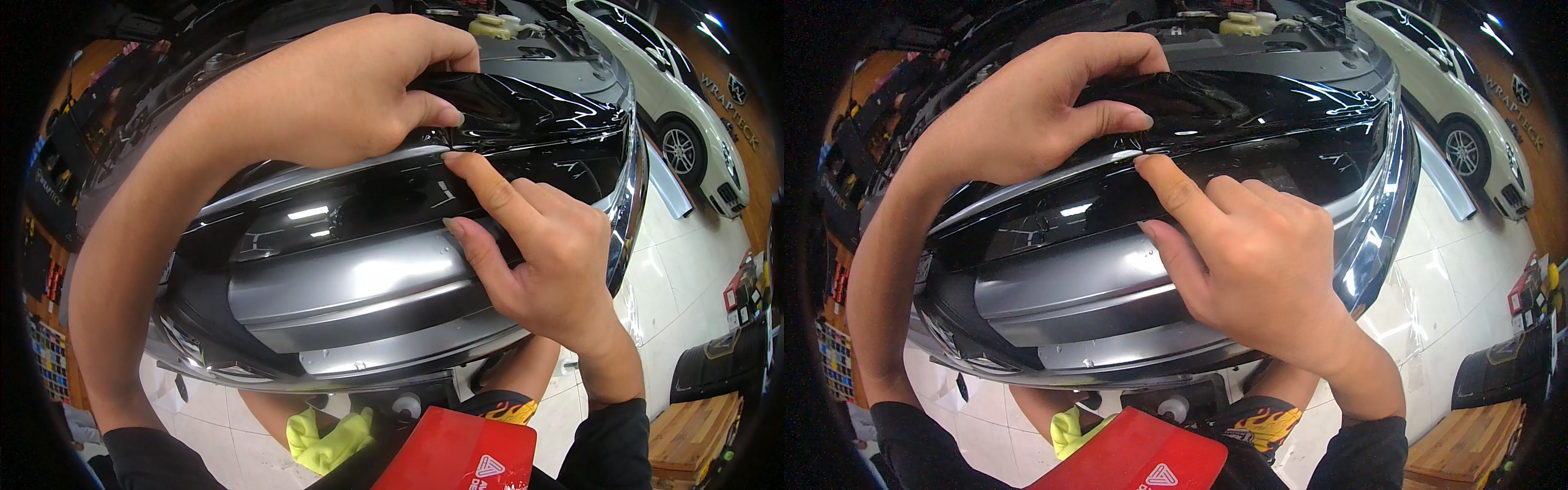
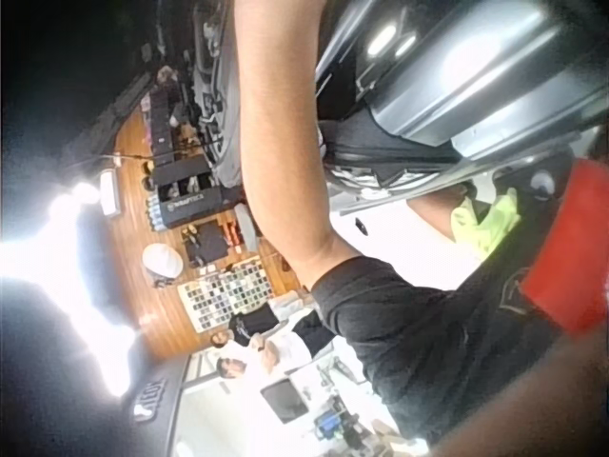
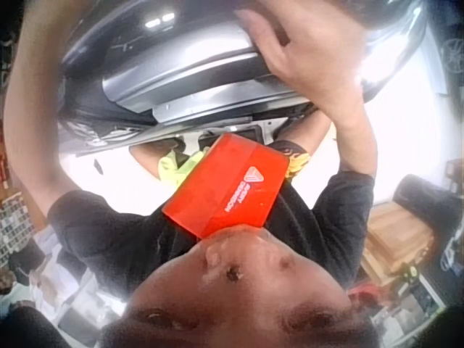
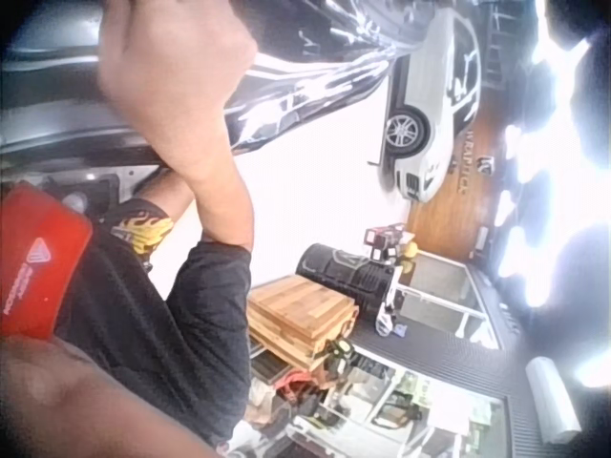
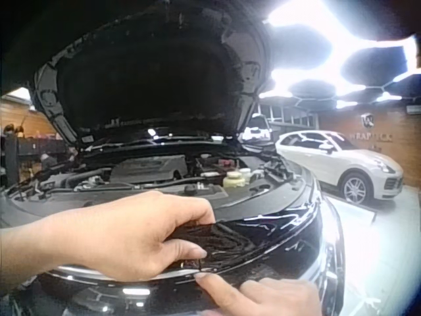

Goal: The person applies a transparent protective film to the front bumper of a black car. They use a red squeegee to smooth the film and a blue blade to trim excess material along the edges, then wipe the surface with a yellow cloth.

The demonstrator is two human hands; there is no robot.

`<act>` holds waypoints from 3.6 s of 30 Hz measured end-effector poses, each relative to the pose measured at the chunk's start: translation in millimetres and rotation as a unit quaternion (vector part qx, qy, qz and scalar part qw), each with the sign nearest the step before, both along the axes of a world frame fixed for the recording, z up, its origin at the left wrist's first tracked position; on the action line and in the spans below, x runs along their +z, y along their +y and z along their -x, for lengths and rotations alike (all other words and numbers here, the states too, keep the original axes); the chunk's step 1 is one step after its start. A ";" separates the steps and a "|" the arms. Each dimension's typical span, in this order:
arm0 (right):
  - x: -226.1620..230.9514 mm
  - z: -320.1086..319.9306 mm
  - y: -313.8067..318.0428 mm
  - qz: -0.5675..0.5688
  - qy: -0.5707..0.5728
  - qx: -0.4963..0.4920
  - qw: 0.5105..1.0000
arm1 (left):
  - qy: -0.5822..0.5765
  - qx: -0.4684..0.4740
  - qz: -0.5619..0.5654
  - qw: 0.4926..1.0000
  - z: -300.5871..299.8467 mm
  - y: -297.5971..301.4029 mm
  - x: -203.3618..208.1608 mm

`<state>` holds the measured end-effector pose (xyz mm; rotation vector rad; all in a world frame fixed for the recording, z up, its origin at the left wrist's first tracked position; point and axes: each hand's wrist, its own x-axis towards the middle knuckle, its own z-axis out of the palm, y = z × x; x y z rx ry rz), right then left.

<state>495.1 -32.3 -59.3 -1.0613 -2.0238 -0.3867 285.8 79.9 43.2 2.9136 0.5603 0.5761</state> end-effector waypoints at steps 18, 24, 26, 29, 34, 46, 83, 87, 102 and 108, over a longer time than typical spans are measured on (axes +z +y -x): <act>1.5 4.6 -3.6 0.021 0.012 -0.015 1.000 | -0.046 0.049 -0.117 0.991 -6.5 -10.2 -16.5; 0.4 1.6 -3.5 0.015 0.011 -0.006 1.000 | -0.039 0.070 -0.094 0.992 -8.0 0.0 -10.9; -4.2 -2.5 -2.7 0.005 0.003 -0.006 1.000 | 0.005 0.079 -0.045 0.996 -7.5 -7.0 0.0; -10.5 -5.8 -4.6 -0.015 -0.023 -0.008 1.000 | 0.023 0.068 -0.053 0.996 -6.7 -6.1 3.5; -12.2 -21.3 -4.4 -0.008 0.027 0.017 0.999 | 0.026 0.070 -0.041 0.996 -28.4 0.3 3.8; -9.1 -74.0 -7.9 0.006 0.060 -0.057 0.997 | 0.008 0.021 -0.034 0.999 -85.8 9.3 6.4; -13.9 -113.7 12.6 -0.033 0.102 -0.080 0.991 | 0.125 0.066 -0.063 0.988 -139.5 -1.2 19.9; -14.0 -113.5 12.2 -0.030 0.103 -0.079 0.991 | 0.090 0.047 -0.083 0.991 -136.1 4.9 12.9; -11.5 -113.0 11.7 -0.030 0.075 -0.091 0.993 | 0.126 0.065 -0.041 0.989 -137.8 4.7 20.8; -13.2 -113.2 12.6 -0.037 0.061 -0.077 0.994 | 0.086 0.037 -0.051 0.994 -136.0 4.0 14.7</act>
